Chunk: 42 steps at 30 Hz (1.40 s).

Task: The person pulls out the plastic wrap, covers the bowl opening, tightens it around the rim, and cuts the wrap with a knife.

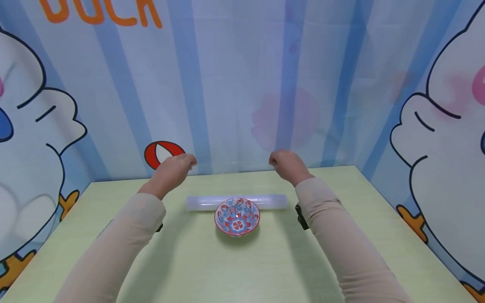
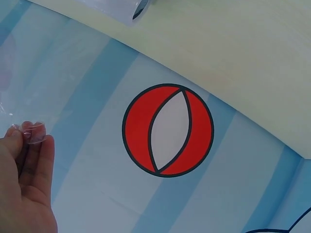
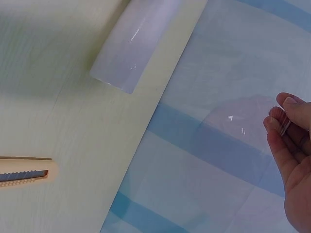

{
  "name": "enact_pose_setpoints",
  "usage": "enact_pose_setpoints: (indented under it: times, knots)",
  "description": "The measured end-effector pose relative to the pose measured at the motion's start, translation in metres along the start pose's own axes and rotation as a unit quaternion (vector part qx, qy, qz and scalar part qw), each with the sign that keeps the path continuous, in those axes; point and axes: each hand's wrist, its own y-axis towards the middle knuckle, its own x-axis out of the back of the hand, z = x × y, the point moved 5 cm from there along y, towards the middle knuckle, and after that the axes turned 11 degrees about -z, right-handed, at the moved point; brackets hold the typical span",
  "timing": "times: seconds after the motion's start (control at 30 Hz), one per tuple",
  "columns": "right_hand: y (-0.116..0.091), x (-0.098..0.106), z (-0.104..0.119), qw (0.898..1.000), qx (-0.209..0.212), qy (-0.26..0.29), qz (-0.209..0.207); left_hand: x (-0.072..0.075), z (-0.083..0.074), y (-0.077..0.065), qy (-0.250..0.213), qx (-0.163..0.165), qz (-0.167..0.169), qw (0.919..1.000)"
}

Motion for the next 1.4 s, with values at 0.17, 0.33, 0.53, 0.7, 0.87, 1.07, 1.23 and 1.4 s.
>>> enact_pose_setpoints:
  times: [0.17, 0.33, 0.53, 0.7, 0.87, 1.07, 1.23, 1.4]
  knots:
    - [0.002, 0.003, 0.000, 1.000, -0.003, 0.008, 0.001, 0.006, -0.003, -0.001, 0.006, -0.001, -0.003, 1.0000]
    - [0.006, 0.004, 0.002, 1.000, -0.007, 0.017, 0.002, 0.011, -0.002, -0.001, 0.015, -0.011, -0.007, 0.9998]
    - [0.009, 0.007, 0.003, 1.000, -0.002, 0.011, -0.001, 0.019, -0.001, -0.002, 0.012, -0.018, -0.016, 0.9996]
    - [0.011, 0.011, 0.002, 1.000, -0.006, 0.018, -0.005, 0.023, -0.002, 0.000, 0.010, -0.025, -0.023, 0.9994]
    - [0.011, 0.015, -0.001, 1.000, -0.008, 0.019, -0.011, 0.027, -0.005, 0.002, 0.005, -0.035, -0.034, 0.9988]
    - [0.010, 0.020, -0.002, 1.000, -0.002, 0.012, -0.017, 0.029, -0.008, 0.002, 0.010, -0.057, -0.048, 0.9972]
    - [0.009, 0.023, -0.002, 1.000, 0.005, 0.007, -0.020, 0.033, -0.012, 0.000, 0.015, -0.066, -0.056, 0.9962]
    - [0.003, 0.025, 0.000, 0.999, 0.009, 0.010, -0.029, 0.035, -0.019, -0.005, 0.002, -0.068, -0.055, 0.9962]
